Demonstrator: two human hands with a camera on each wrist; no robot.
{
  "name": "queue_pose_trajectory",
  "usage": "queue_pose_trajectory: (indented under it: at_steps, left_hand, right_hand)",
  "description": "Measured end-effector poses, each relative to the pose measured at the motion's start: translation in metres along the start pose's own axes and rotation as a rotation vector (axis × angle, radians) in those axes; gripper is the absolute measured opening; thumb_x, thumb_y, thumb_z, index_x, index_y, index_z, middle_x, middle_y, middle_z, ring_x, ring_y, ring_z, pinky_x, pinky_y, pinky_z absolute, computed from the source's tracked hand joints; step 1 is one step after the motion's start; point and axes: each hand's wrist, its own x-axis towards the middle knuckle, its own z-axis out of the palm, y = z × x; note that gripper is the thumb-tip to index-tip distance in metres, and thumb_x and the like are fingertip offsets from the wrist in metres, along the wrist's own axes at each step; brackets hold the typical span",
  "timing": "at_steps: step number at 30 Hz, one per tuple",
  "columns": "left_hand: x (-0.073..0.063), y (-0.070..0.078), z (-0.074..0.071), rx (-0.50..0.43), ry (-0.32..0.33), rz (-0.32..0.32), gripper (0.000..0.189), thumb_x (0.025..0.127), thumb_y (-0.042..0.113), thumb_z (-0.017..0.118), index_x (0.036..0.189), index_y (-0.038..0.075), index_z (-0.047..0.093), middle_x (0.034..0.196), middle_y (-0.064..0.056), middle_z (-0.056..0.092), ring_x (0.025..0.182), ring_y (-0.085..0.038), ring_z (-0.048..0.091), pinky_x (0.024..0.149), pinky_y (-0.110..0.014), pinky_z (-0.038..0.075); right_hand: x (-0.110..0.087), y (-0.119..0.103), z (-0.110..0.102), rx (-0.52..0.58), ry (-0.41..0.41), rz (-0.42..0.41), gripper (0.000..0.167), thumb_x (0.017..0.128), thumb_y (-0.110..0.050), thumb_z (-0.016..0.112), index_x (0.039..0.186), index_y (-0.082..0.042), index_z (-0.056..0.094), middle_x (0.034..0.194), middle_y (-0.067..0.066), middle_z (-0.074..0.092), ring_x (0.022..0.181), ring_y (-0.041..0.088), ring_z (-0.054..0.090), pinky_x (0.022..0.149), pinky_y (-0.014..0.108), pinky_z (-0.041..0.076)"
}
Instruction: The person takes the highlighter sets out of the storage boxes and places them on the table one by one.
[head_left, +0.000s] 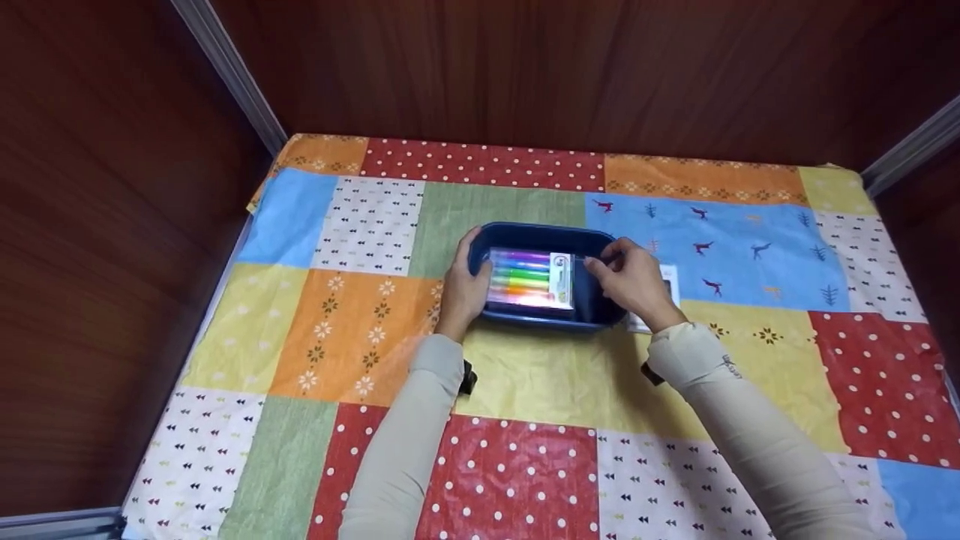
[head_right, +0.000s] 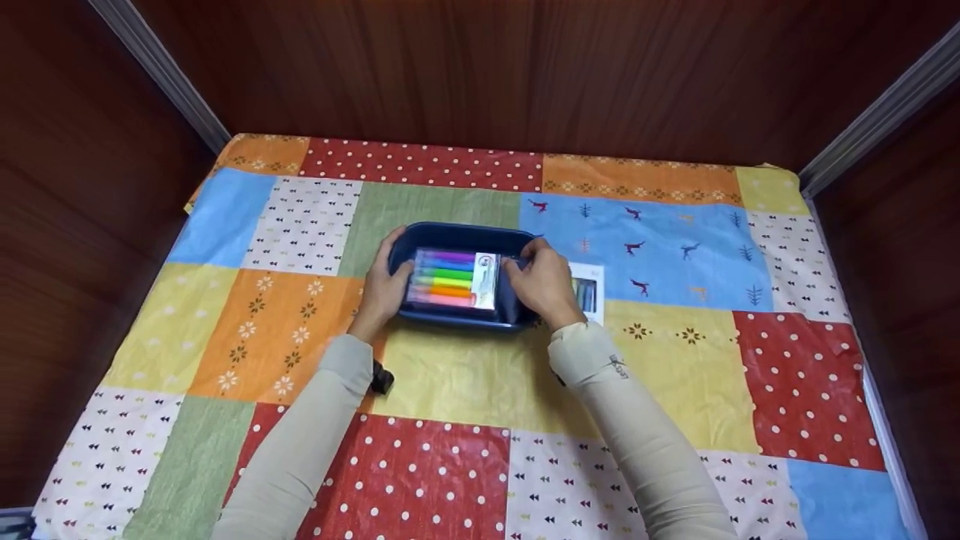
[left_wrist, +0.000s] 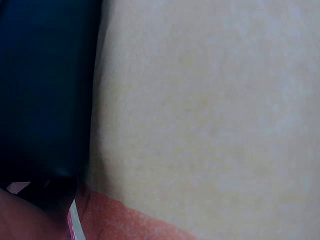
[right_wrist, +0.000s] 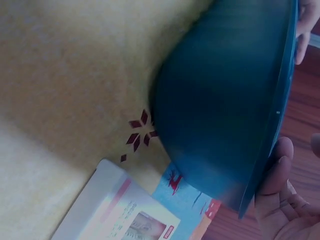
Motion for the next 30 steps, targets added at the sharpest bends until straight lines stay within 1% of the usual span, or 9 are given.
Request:
queue_pose_trajectory:
  at_steps: [1, 4, 6, 8, 14, 16, 20, 25, 30]
  left_hand:
    - [0.0, 0.0, 0.0, 0.003, -0.001, 0.002, 0.06, 0.101, 0.022, 0.055, 0.153, 0.044, 0.035, 0.16, -0.004, 0.044, 0.109, -0.029, 0.06, 0.106, -0.048, 0.049]
    - [0.0, 0.0, 0.002, 0.003, -0.01, -0.005, 0.06, 0.101, 0.022, 0.055, 0.153, 0.044, 0.034, 0.16, -0.003, 0.043, 0.087, -0.025, 0.06, 0.091, -0.044, 0.054]
    - [-0.001, 0.0, 0.002, 0.006, -0.016, -0.013, 0.06, 0.102, 0.023, 0.054, 0.153, 0.045, 0.033, 0.16, -0.002, 0.043, 0.075, -0.021, 0.055, 0.083, -0.042, 0.053]
    - [-0.001, 0.0, 0.002, 0.003, -0.019, -0.021, 0.06, 0.101, 0.023, 0.054, 0.153, 0.045, 0.034, 0.159, -0.002, 0.044, 0.068, -0.022, 0.051, 0.077, -0.042, 0.051]
    - [0.0, 0.0, 0.001, 0.004, -0.002, -0.014, 0.06, 0.101, 0.022, 0.055, 0.153, 0.045, 0.034, 0.16, -0.002, 0.043, 0.087, -0.023, 0.058, 0.095, -0.043, 0.052]
    - [0.001, 0.0, 0.001, 0.002, -0.004, -0.02, 0.06, 0.101, 0.022, 0.055, 0.153, 0.045, 0.033, 0.16, -0.002, 0.043, 0.082, -0.023, 0.057, 0.091, -0.044, 0.053]
    - [0.001, -0.001, 0.001, 0.01, -0.008, -0.032, 0.06, 0.101, 0.024, 0.054, 0.152, 0.047, 0.033, 0.159, -0.002, 0.044, 0.064, -0.018, 0.049, 0.076, -0.04, 0.052]
    - [0.001, 0.0, 0.0, 0.012, 0.0, -0.027, 0.06, 0.101, 0.024, 0.054, 0.152, 0.047, 0.033, 0.159, -0.002, 0.044, 0.061, -0.015, 0.046, 0.069, -0.034, 0.049]
    - [0.002, 0.001, 0.0, 0.006, -0.006, -0.029, 0.061, 0.101, 0.023, 0.054, 0.152, 0.048, 0.033, 0.159, -0.002, 0.043, 0.058, -0.014, 0.045, 0.063, -0.032, 0.047]
  right_hand:
    - [0.001, 0.0, 0.001, 0.003, -0.003, -0.005, 0.038, 0.096, -0.036, 0.064, 0.113, -0.002, 0.058, 0.082, 0.008, 0.06, 0.056, 0.01, 0.06, 0.052, 0.026, 0.051]
    - [0.003, 0.002, 0.003, 0.012, -0.012, -0.012, 0.036, 0.096, -0.033, 0.064, 0.112, -0.001, 0.058, 0.081, 0.008, 0.059, 0.054, 0.009, 0.059, 0.052, 0.025, 0.05]
    - [0.005, 0.002, 0.005, 0.014, -0.015, -0.011, 0.035, 0.096, -0.032, 0.064, 0.112, -0.001, 0.058, 0.08, 0.007, 0.059, 0.053, 0.008, 0.059, 0.052, 0.024, 0.05]
    - [0.007, 0.002, 0.007, 0.015, -0.013, -0.006, 0.035, 0.096, -0.032, 0.065, 0.111, -0.001, 0.059, 0.081, 0.007, 0.059, 0.053, 0.008, 0.059, 0.052, 0.024, 0.05]
    - [0.013, 0.0, 0.011, 0.009, -0.017, 0.0, 0.038, 0.096, -0.033, 0.065, 0.112, 0.0, 0.059, 0.082, 0.007, 0.059, 0.052, 0.007, 0.058, 0.051, 0.023, 0.05]
    - [0.014, -0.001, 0.013, 0.006, -0.028, -0.003, 0.038, 0.096, -0.033, 0.065, 0.113, 0.001, 0.059, 0.082, 0.008, 0.059, 0.053, 0.007, 0.058, 0.051, 0.023, 0.05]
    - [0.018, -0.002, 0.016, -0.008, -0.058, 0.003, 0.038, 0.096, -0.033, 0.064, 0.114, 0.0, 0.058, 0.083, 0.008, 0.061, 0.055, 0.009, 0.06, 0.055, 0.025, 0.05]
    - [0.024, -0.005, 0.018, -0.061, -0.087, 0.019, 0.042, 0.096, -0.036, 0.063, 0.116, 0.0, 0.057, 0.089, 0.013, 0.064, 0.064, 0.015, 0.064, 0.062, 0.029, 0.051]
    - [0.031, -0.011, 0.019, -0.136, -0.122, 0.017, 0.055, 0.095, -0.044, 0.062, 0.122, 0.003, 0.056, 0.108, 0.021, 0.065, 0.091, 0.029, 0.062, 0.083, 0.042, 0.052]
